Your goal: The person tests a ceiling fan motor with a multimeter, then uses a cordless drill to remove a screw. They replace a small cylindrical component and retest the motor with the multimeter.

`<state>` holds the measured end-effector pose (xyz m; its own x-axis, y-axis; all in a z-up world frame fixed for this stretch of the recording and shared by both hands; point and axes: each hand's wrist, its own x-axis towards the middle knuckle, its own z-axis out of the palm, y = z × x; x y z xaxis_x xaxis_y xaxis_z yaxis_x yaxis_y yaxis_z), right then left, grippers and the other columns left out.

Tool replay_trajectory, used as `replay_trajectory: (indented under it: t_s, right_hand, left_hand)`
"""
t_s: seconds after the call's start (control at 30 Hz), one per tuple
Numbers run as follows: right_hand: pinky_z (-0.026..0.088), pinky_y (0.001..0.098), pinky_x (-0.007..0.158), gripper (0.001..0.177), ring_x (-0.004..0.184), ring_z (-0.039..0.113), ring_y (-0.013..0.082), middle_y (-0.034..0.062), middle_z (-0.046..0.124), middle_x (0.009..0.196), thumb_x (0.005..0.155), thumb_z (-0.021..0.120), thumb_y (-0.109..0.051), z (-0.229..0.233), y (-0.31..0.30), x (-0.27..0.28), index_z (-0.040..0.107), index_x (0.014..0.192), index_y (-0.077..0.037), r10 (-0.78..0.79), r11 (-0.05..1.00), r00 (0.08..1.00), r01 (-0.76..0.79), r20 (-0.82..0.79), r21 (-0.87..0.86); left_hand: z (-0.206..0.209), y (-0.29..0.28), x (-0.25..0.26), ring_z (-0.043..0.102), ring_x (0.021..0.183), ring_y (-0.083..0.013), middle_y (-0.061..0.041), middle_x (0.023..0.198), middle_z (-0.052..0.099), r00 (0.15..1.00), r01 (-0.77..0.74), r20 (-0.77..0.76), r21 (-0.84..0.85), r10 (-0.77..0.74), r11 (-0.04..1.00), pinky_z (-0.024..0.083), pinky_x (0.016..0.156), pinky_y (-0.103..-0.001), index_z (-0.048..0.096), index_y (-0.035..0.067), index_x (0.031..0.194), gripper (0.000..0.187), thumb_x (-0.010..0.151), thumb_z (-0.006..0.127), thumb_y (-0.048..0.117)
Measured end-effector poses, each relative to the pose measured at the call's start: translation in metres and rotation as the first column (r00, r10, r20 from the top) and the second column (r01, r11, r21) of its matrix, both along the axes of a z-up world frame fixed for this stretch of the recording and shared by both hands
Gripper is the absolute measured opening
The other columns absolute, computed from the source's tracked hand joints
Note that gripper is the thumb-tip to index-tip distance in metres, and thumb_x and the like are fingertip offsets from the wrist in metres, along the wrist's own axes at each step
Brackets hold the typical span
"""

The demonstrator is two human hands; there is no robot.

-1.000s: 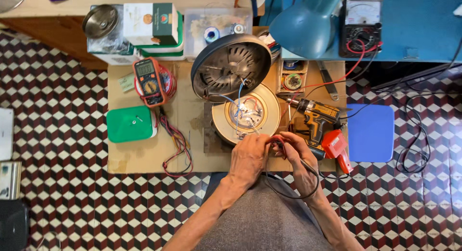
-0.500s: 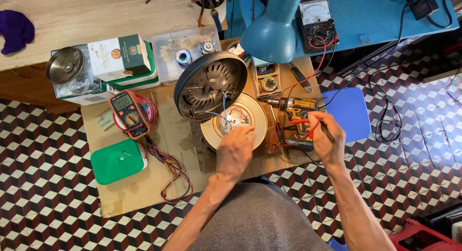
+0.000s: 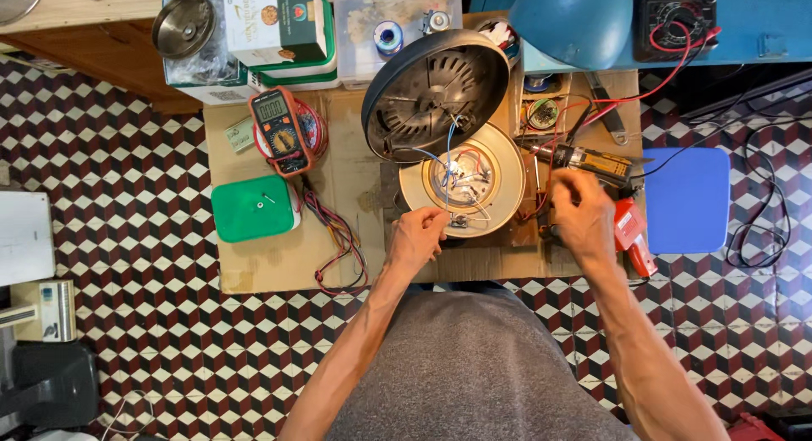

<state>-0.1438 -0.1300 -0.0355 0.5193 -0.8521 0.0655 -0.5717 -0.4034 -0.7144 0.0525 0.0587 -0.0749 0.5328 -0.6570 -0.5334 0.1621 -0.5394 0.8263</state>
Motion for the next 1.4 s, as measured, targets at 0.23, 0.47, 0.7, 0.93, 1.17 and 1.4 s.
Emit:
replay_trajectory:
  t_s: [0.23, 0.47, 0.7, 0.93, 1.17, 1.4]
  right_hand:
    - [0.053, 0.0334, 0.080, 0.024, 0.088, 0.070, 0.0230, 0.0126, 0.075, 0.096, 0.098, 0.069, -0.024, -0.029, 0.055, -0.035, 0.074, 0.109, -0.004, -0.300, 0.912, 0.952, 0.303, -0.053, 0.275]
    - [0.051, 0.0411, 0.090, 0.034, 0.096, 0.070, 0.0288, 0.0161, 0.072, 0.104, 0.096, 0.071, -0.027, -0.111, 0.003, -0.110, 0.069, 0.115, 0.002, -0.412, 0.893, 0.897, 0.433, -0.163, 0.125]
    - [0.048, 0.0487, 0.090, 0.059, 0.102, 0.063, 0.0382, 0.0221, 0.068, 0.110, 0.084, 0.082, -0.031, -0.172, -0.063, -0.100, 0.060, 0.125, 0.006, -0.426, 0.889, 0.854, 0.456, -0.299, 0.035]
    - [0.052, 0.0478, 0.096, 0.061, 0.112, 0.067, 0.0434, 0.0302, 0.070, 0.119, 0.081, 0.086, -0.039, -0.190, -0.106, -0.082, 0.070, 0.118, 0.007, -0.290, 0.873, 0.767, 0.457, -0.572, 0.169]
    - [0.056, 0.0453, 0.084, 0.055, 0.097, 0.073, 0.0368, 0.0253, 0.074, 0.107, 0.072, 0.093, -0.036, -0.192, -0.114, -0.071, 0.076, 0.105, 0.005, -0.315, 0.845, 0.743, 0.504, -0.591, 0.182]
    - [0.057, 0.0405, 0.073, 0.045, 0.085, 0.073, 0.0273, 0.0174, 0.076, 0.099, 0.074, 0.092, -0.025, -0.173, -0.129, -0.073, 0.076, 0.103, 0.005, -0.258, 0.760, 0.808, 0.508, -0.530, 0.405]
  left_hand:
    - [0.001, -0.001, 0.008, 0.069, 0.050, -0.0101, -0.006, 0.066, 0.073, 0.992, 0.124, 0.017, 0.023, -0.125, 0.992, 0.054, 0.044, -0.025, 0.076, 0.004, 0.106, 0.031, 0.095, 0.065, 0.030]
    - [0.019, -0.001, 0.010, 0.068, 0.050, -0.0111, -0.006, 0.064, 0.072, 0.976, 0.200, 0.077, 0.036, -0.202, 0.979, 0.052, 0.044, -0.026, 0.073, 0.004, 0.105, 0.029, 0.098, 0.062, 0.030]
    - [0.020, -0.002, -0.003, 0.066, 0.047, -0.0118, -0.006, 0.063, 0.071, 0.992, 0.122, 0.033, 0.031, -0.123, 0.992, 0.049, 0.041, -0.027, 0.069, 0.005, 0.111, 0.028, 0.098, 0.060, 0.028]
    - [0.011, -0.002, -0.005, 0.064, 0.046, -0.0120, -0.008, 0.064, 0.072, 0.996, 0.045, -0.081, 0.038, -0.042, 0.998, 0.047, 0.039, -0.025, 0.069, 0.003, 0.113, 0.032, 0.099, 0.061, 0.030]
    - [0.008, 0.002, -0.010, 0.063, 0.047, -0.0111, -0.009, 0.065, 0.071, 0.992, 0.009, -0.126, 0.014, -0.007, 1.000, 0.045, 0.040, -0.024, 0.066, 0.002, 0.118, 0.036, 0.100, 0.060, 0.032]
    - [0.012, 0.004, -0.005, 0.064, 0.049, -0.0097, -0.009, 0.066, 0.071, 0.989, 0.035, -0.143, -0.019, -0.038, 0.999, 0.047, 0.042, -0.022, 0.065, 0.001, 0.118, 0.036, 0.101, 0.059, 0.031]
